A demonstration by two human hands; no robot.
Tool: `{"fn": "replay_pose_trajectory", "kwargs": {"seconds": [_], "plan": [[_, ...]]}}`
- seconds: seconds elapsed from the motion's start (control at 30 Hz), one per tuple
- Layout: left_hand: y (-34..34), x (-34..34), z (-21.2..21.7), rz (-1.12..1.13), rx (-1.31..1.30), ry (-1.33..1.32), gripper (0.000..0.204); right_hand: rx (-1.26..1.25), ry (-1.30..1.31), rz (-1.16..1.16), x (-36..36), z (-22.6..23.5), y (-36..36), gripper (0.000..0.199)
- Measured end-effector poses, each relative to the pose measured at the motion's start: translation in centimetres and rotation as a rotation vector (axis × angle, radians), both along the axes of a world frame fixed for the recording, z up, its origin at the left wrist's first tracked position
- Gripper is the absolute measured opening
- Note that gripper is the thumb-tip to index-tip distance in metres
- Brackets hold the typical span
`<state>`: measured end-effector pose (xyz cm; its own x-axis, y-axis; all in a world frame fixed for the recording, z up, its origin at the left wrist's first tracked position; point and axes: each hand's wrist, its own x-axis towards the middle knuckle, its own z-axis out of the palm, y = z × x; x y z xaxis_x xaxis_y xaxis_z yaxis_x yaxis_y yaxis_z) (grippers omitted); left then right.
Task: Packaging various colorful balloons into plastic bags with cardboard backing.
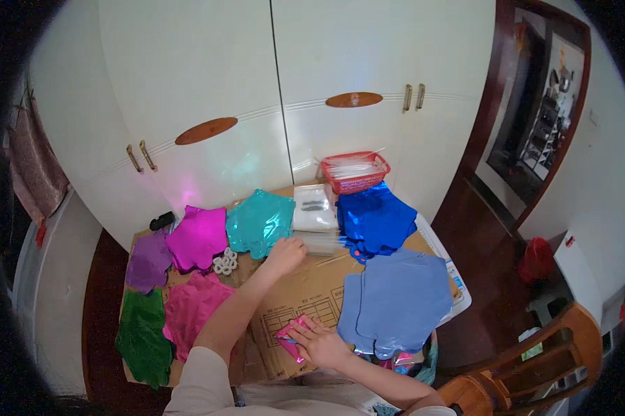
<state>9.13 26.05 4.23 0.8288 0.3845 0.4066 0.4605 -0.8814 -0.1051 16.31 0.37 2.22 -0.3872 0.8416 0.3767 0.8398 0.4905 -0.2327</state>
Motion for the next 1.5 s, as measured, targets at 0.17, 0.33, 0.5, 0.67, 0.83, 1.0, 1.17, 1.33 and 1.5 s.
{"fn": "replay_pose_trajectory", "kwargs": {"seconds": [0.17, 0.33, 0.5, 0.67, 0.83, 1.0, 1.17, 1.33, 1.5], "plan": [[1.1, 1.3, 0.7, -0.008, -0.039, 0.137, 0.009, -0.008, 0.061, 0.001, 0.2, 0.1, -0.1, 0.045], [1.2, 1.5, 1.3, -0.061, -0.036, 0.096, 0.009, -0.010, 0.050, -0.007, 0.2, 0.2, -0.2, 0.045], [0.6, 1.3, 1.7, 0.013, -0.089, 0.164, 0.009, -0.004, 0.059, -0.010, 0.2, 0.0, -0.1, 0.046], [1.6, 1.1, 1.7, -0.023, -0.270, 0.159, 0.012, -0.003, 0.041, -0.003, 0.2, 0.1, -0.2, 0.048], [4.6, 1.1, 1.3, -0.133, -0.569, 0.100, 0.018, -0.027, 0.013, 0.002, 0.1, -0.2, -0.1, 0.049], [5.4, 1.3, 2.1, -0.165, -0.661, 0.117, 0.019, -0.024, 0.013, -0.002, 0.2, -0.4, -0.1, 0.050], [4.9, 1.3, 3.1, -0.110, -0.639, 0.140, 0.018, -0.028, 0.007, 0.005, 0.3, -0.5, -0.1, 0.052], [3.2, 1.6, 4.3, -0.082, -0.336, 0.104, 0.015, -0.023, 0.017, 0.004, 0.2, -0.4, -0.2, 0.052], [1.3, -0.2, 6.2, -0.121, -0.126, 0.052, 0.011, -0.008, 0.032, -0.004, 0.1, 0.4, -0.1, 0.048]]}}
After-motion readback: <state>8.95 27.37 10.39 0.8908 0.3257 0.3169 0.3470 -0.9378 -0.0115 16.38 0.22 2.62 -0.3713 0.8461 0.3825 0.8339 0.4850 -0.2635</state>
